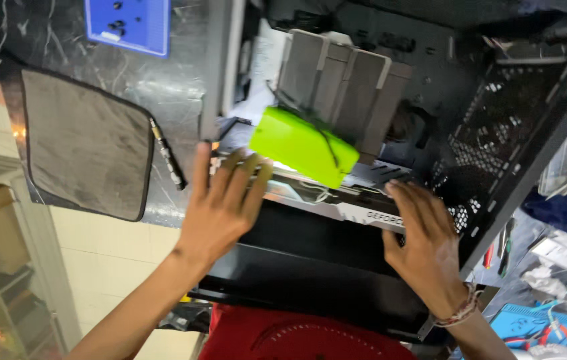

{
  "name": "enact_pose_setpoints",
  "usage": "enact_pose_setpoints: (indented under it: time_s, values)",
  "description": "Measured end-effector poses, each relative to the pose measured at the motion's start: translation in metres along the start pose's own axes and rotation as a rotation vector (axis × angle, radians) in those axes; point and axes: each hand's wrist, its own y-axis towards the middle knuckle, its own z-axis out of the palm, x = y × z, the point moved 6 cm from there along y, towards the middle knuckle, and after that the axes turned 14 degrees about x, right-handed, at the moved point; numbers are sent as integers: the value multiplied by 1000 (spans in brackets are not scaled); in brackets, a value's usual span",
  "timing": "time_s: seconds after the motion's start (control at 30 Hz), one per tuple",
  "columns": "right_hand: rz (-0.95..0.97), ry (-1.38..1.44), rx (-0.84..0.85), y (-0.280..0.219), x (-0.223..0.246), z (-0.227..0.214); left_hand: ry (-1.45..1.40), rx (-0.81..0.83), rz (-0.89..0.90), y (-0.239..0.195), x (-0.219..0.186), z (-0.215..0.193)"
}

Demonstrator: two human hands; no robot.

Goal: The person unboxes a white graphics card and removes it from its packaging. They then open a computer case, use a green portable light to illuminate the interior, and install the graphics card into the motherboard's PCIe slot.

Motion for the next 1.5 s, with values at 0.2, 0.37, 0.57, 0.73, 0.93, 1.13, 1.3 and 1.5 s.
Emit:
enact_pose_setpoints:
  time_s: [0.2, 0.37, 0.57, 0.73, 0.93, 1.13, 1.3, 1.5]
  values:
    - [112, -74, 94, 5, 0, 6, -147, -75, -51, -17, 7, 4]
    - [152, -109, 147, 8, 9, 10, -570, -399, -28, -67, 49, -18]
    - [297, -207, 185, -1, -18, 24, -1330, -395, -394, -103, 122, 83]
    - [510, -305, 246, -12, -34, 27, -1817, -221, -366, -84, 110, 140]
    - [632, -458, 322, -25, -52, 28, -1894, -308, -378, -80, 116, 139]
    - [583, -437, 278, -25, -47, 26, -1884, -370, -391, -81, 118, 143]
    - [688, -433, 319, -23, -45, 27, -1802, -291, -380, -81, 121, 138]
    - [705, -373, 324, -17, -35, 25, -1310, -391, -373, -97, 146, 67]
